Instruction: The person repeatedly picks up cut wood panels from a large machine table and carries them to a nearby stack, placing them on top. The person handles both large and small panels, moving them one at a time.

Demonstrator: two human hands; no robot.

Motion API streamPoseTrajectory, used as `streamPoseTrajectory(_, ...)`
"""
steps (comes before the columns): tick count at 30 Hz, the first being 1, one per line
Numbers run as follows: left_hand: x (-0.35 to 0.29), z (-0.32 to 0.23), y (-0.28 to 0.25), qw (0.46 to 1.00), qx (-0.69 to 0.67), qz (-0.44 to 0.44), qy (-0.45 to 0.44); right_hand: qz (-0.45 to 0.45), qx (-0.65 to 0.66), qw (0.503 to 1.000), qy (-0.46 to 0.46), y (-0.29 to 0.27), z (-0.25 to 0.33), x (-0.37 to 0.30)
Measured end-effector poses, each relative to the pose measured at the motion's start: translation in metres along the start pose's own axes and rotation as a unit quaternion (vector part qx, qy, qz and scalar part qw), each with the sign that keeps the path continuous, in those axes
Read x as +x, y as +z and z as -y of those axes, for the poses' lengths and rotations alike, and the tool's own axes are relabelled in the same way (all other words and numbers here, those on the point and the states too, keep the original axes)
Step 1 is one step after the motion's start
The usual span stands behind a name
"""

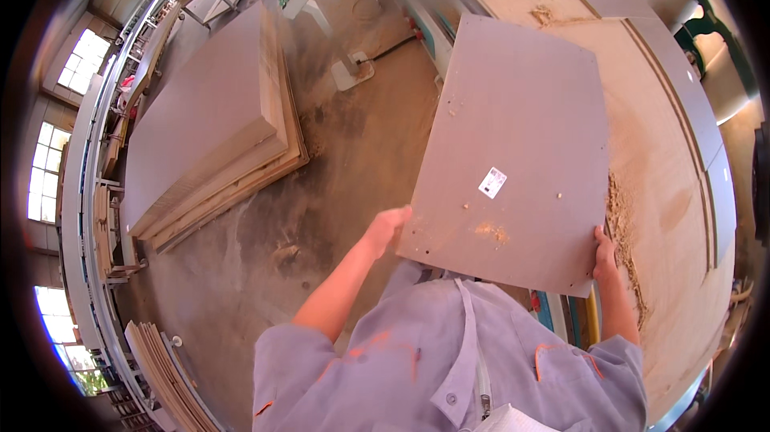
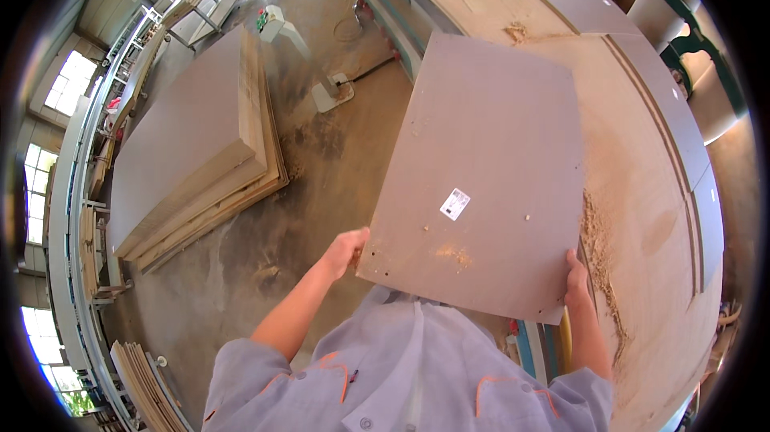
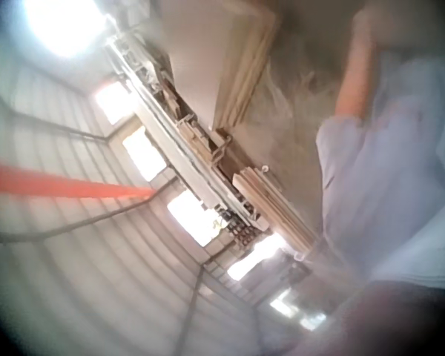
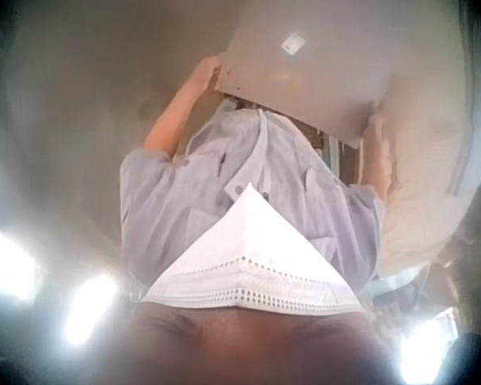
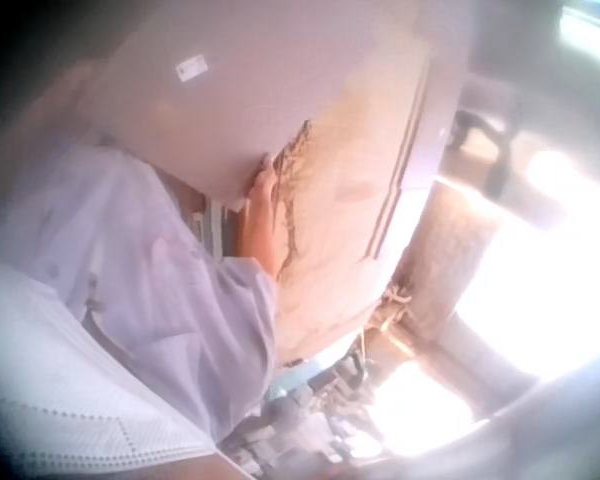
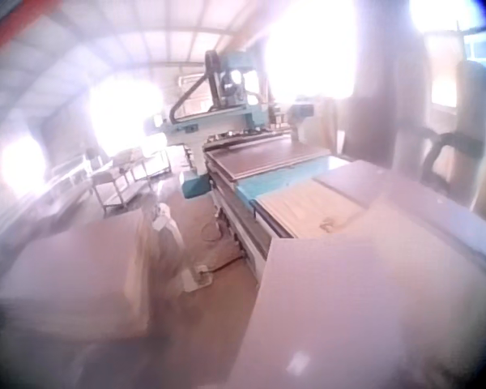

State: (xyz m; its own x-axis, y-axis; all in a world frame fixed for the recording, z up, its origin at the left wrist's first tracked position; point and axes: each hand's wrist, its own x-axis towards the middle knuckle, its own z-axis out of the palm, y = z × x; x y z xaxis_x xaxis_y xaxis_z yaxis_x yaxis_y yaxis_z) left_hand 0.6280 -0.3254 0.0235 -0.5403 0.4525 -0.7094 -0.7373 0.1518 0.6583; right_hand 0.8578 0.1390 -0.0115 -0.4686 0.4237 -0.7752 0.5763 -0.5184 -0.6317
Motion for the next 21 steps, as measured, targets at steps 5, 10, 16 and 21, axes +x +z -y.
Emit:
streamPoseTrajectory(5, 0.092, 0.014, 0.005, 0.991, 0.013, -0.126, 0.036, -0.028, 0.011, 0.999, -0.042, -0.005, -0.013, 0.011)
streamPoseTrajectory(10, 0.033, 0.015, 0.025, 0.954, 0.137, -0.243, 0.111, 0.095, 0.101, 0.986, -0.097, -0.031, -0.044, 0.006)
streamPoseTrajectory(16, -0.013, 0.073, 0.025, 0.952, 0.0, -0.294, 0.088, -0.073, -0.271, 0.858, -0.43, -0.035, -0.062, 0.022)
streamPoseTrajectory(21, -0.129, 0.103, 0.009, 0.924, -0.09, -0.358, 0.101, 0.124, -0.398, 0.852, -0.316, 0.097, -0.062, -0.005)
